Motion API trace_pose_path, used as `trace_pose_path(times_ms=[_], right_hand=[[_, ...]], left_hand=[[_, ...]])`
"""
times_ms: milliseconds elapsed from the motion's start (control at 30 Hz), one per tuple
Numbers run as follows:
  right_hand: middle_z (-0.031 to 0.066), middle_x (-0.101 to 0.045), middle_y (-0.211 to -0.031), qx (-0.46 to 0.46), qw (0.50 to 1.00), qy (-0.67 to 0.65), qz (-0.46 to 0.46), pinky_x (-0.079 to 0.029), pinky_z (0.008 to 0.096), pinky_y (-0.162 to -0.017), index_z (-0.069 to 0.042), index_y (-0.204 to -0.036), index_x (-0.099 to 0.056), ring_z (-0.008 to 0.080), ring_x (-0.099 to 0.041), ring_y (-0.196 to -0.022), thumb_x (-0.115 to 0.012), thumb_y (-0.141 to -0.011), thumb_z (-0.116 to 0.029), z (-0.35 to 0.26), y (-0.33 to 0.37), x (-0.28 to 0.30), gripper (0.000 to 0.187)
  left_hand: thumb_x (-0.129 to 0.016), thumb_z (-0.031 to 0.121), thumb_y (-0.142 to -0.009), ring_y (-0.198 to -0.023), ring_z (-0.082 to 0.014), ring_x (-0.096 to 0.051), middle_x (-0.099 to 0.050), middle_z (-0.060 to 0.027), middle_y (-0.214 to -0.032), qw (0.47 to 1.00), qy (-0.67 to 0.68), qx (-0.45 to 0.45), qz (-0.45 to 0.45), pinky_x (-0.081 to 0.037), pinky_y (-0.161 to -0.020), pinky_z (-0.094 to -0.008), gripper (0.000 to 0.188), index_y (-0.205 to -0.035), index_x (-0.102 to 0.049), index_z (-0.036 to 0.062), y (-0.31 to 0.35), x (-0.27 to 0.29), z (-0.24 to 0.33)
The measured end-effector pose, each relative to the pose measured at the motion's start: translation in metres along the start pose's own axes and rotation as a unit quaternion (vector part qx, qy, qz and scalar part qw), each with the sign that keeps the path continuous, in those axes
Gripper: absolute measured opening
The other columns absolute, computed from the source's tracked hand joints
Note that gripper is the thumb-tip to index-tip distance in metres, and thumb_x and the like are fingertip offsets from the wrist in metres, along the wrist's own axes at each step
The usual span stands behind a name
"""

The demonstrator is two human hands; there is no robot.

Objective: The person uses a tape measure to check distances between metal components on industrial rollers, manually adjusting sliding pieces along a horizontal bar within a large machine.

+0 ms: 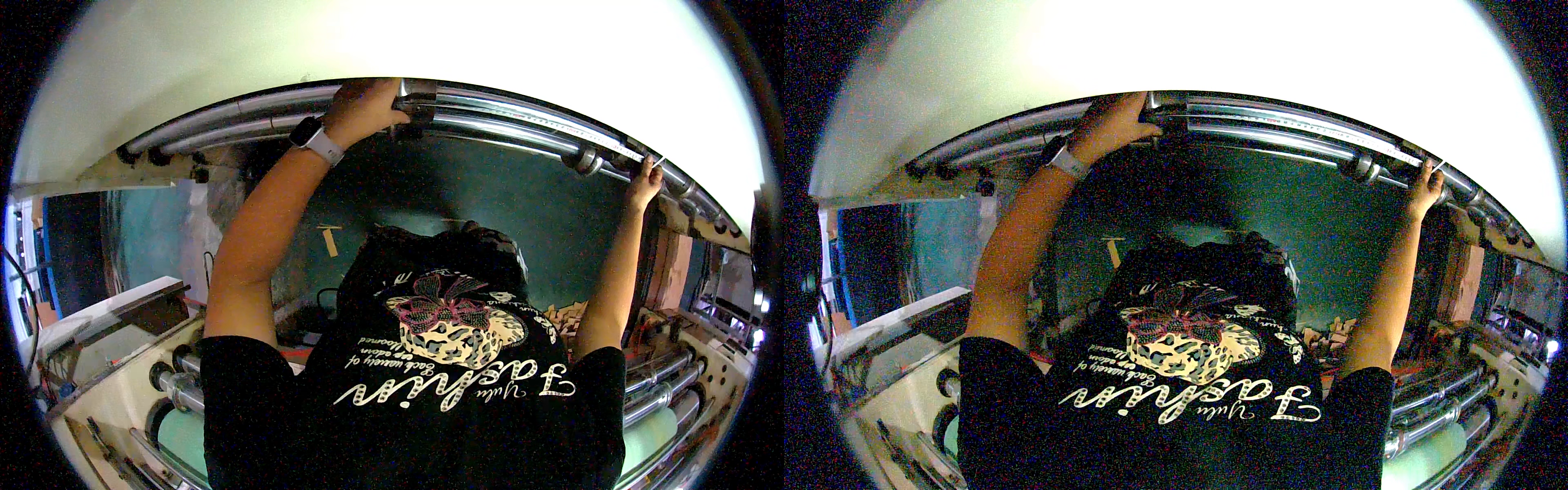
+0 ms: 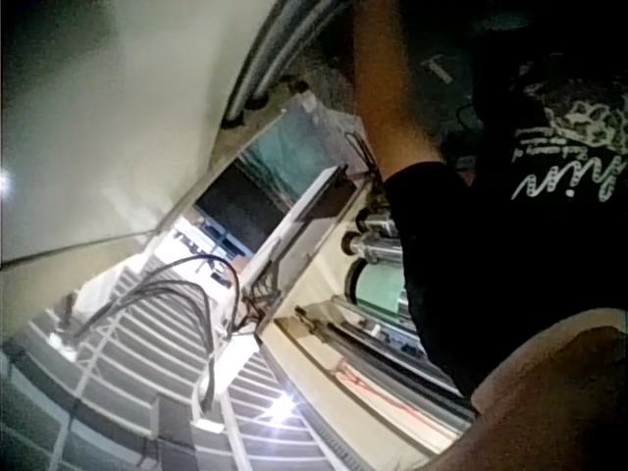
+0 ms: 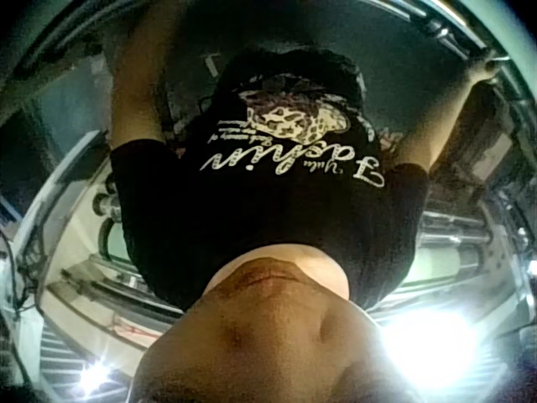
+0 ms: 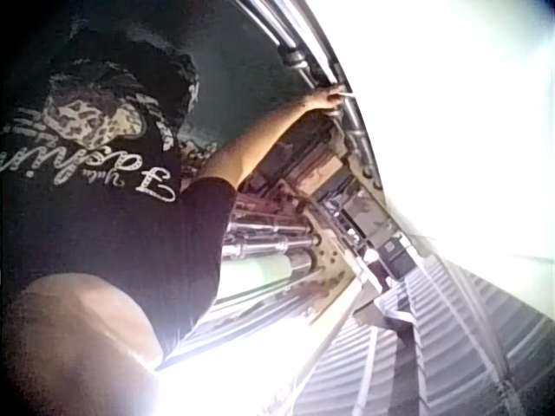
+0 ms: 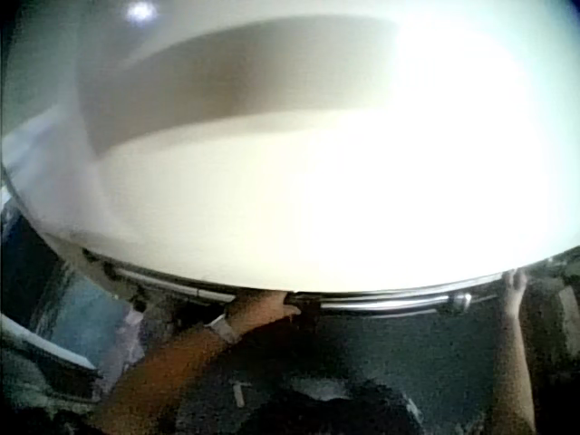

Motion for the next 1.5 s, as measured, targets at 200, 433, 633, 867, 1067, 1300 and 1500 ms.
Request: trace_pose_path(times_ms=[200,433,633,867,1067,1300,1500], right_hand=[[-0.0010,-0.053,-0.075,0.002,1.000,0.002,-0.017,-0.042,0.0221,-0.058,-0.005,-0.080,-0.048,0.0084,-0.049,-0.065,-0.056,-0.085,-0.023,0.007,-0.004,0.006,0.020],[0.0008,-0.054,-0.078,-0.013,0.999,-0.002,-0.039,-0.045,0.0234,-0.058,-0.006,-0.084,-0.048,0.0103,-0.052,-0.066,-0.054,-0.086,-0.022,0.009,-0.004,0.010,0.017],[-0.0016,-0.052,-0.074,-0.019,0.999,-0.013,-0.032,-0.043,0.0210,-0.054,-0.008,-0.080,-0.048,0.0078,-0.050,-0.062,-0.055,-0.086,-0.023,-0.009,0.007,-0.006,0.018],[-0.0016,-0.052,-0.074,-0.006,0.999,0.018,-0.040,-0.040,0.0205,-0.052,-0.008,-0.084,-0.049,0.0079,-0.050,-0.063,-0.055,-0.086,-0.024,0.014,-0.008,0.011,0.018],[0.0005,-0.055,-0.077,-0.006,0.996,0.080,-0.051,-0.044,0.0235,-0.059,-0.007,-0.086,-0.049,0.0105,-0.053,-0.066,-0.054,-0.086,-0.024,0.027,-0.020,0.025,0.019],[-0.0024,-0.050,-0.071,0.004,1.000,-0.005,-0.025,-0.039,0.0217,-0.053,-0.007,-0.084,-0.049,0.0078,-0.046,-0.060,-0.055,-0.086,-0.024,-0.001,-0.001,0.000,0.018],[-0.0037,-0.048,-0.070,-0.009,0.999,-0.009,-0.030,-0.038,0.0202,-0.053,-0.008,-0.082,-0.050,0.0073,-0.044,-0.060,-0.057,-0.085,-0.024,0.003,-0.002,0.003,0.018]], left_hand=[[-0.074,0.031,-0.060,-0.109,-0.0369,-0.043,-0.046,-0.0212,-0.116,0.999,-0.010,0.012,-0.040,-0.037,-0.091,-0.0415,0.077,-0.120,-0.037,0.0006,-0.004,0.005,0.003],[-0.076,0.031,-0.057,-0.114,-0.0374,-0.039,-0.040,-0.0208,-0.123,1.000,0.013,-0.019,-0.011,-0.034,-0.094,-0.0412,0.086,-0.125,-0.032,0.0024,-0.010,0.001,-0.001],[-0.077,0.027,-0.053,-0.112,-0.0368,-0.041,-0.044,-0.0205,-0.120,0.995,0.084,-0.046,0.038,-0.035,-0.093,-0.0405,0.081,-0.121,-0.038,0.0029,-0.017,-0.008,-0.013],[-0.078,0.021,-0.053,-0.124,-0.0342,-0.027,-0.030,-0.0204,-0.133,0.993,0.117,-0.025,-0.003,-0.026,-0.102,-0.0381,0.095,-0.131,-0.026,0.0050,-0.026,-0.019,0.001],[-0.077,0.024,-0.055,-0.123,-0.0345,-0.031,-0.034,-0.0202,-0.130,0.994,0.108,-0.005,-0.004,-0.029,-0.100,-0.0389,0.093,-0.130,-0.026,0.0056,-0.028,-0.019,0.005],[-0.075,0.034,-0.058,-0.094,-0.0374,-0.055,-0.057,-0.0208,-0.102,0.998,0.061,0.017,0.014,-0.046,-0.078,-0.0430,0.090,-0.130,-0.025,0.0110,-0.019,-0.015,0.012],[-0.074,0.034,-0.058,-0.087,-0.0365,-0.058,-0.060,-0.0176,-0.096,0.997,0.048,-0.008,0.064,-0.047,-0.073,-0.0431,0.090,-0.130,-0.024,0.0142,-0.017,-0.014,0.015]])
Point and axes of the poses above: each hand's wrist, its own y-axis away from the middle knuckle, its own x-axis out of the back of the hand, z = x × y, the point moved 6 cm from there along -y, towards the middle knuckle
